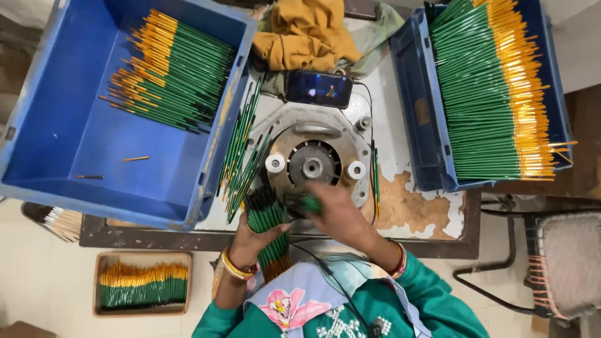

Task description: The person processes green and yellow incense sticks by feeding them into a rotating machine. They hold a bundle of sticks in their left hand and use their right hand to guide individual sticks into the machine's central mechanism. The processed sticks are then placed into a blue bin.

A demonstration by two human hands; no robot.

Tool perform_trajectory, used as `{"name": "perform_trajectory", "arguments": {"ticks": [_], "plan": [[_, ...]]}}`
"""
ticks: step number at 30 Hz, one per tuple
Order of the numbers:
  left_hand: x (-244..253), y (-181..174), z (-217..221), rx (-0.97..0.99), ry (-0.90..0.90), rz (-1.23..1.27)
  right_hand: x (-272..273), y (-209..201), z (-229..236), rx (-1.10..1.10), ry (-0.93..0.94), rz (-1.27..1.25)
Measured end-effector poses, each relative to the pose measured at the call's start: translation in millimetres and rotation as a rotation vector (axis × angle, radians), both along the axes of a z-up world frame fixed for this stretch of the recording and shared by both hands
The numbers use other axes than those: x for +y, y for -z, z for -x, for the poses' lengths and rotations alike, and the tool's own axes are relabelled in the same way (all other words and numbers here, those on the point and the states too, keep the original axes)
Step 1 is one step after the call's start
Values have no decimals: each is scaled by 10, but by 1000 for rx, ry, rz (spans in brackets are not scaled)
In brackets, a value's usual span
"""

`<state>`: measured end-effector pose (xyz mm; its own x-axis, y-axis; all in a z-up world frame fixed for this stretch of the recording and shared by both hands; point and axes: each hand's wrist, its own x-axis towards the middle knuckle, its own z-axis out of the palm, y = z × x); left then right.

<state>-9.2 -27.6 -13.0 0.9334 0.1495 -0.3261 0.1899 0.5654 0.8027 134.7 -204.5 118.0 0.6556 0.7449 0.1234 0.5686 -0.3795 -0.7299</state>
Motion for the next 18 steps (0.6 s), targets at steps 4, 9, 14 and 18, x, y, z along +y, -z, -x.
{"name": "perform_trajectory", "arguments": {"ticks": [4, 9, 14, 18], "plan": [[115, -420, -247, -319, 118, -620, -74, 130, -126, 194, -250, 242], [103, -169, -194, 185, -201, 63, -247, -248, -225, 19, 370, -18], [125, 62, -9, 246, -123, 454, -100, 543, -407, -80, 207, 487], [136, 188, 31, 291, -144, 405, -65, 721, -447, -153, 200, 313]]}}
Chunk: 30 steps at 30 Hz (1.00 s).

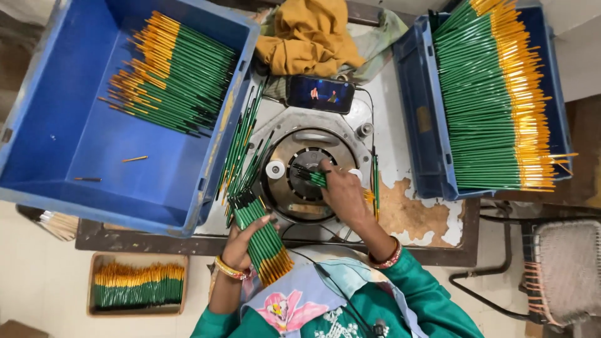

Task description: The person processes green and yellow incense sticks by feeding them into a rotating machine. They hold a bundle of sticks in their left hand and use their right hand to guide individual sticks into the machine's central mechanism. The processed sticks are then placed into a blue bin.

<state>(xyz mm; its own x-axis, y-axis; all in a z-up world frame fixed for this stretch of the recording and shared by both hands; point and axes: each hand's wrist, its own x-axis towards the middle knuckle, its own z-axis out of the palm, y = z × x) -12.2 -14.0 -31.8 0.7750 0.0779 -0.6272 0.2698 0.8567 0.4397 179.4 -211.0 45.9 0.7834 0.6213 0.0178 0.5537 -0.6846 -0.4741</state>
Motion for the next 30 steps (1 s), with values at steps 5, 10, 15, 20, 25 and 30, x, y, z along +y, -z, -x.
{"name": "perform_trajectory", "arguments": {"ticks": [5, 10, 15, 20, 25, 30], "plan": [[-22, -125, -79, -71, 36, -122, -10, 23, -9, 50, -16, 11], [-71, -328, -164, -217, 72, -246, -52, -188, 259, 14, 70, -126], [-97, -448, -207, -399, 197, -727, 180, -802, 369, 420, -249, -111], [-29, -552, -340, -353, 184, -600, -58, -861, 282, 477, -156, -87], [-5, -330, -281, -38, 18, -229, -88, -645, 71, -74, 72, -294], [-15, -182, -149, -29, -33, -74, 48, -243, -33, 196, 88, 185]]}}
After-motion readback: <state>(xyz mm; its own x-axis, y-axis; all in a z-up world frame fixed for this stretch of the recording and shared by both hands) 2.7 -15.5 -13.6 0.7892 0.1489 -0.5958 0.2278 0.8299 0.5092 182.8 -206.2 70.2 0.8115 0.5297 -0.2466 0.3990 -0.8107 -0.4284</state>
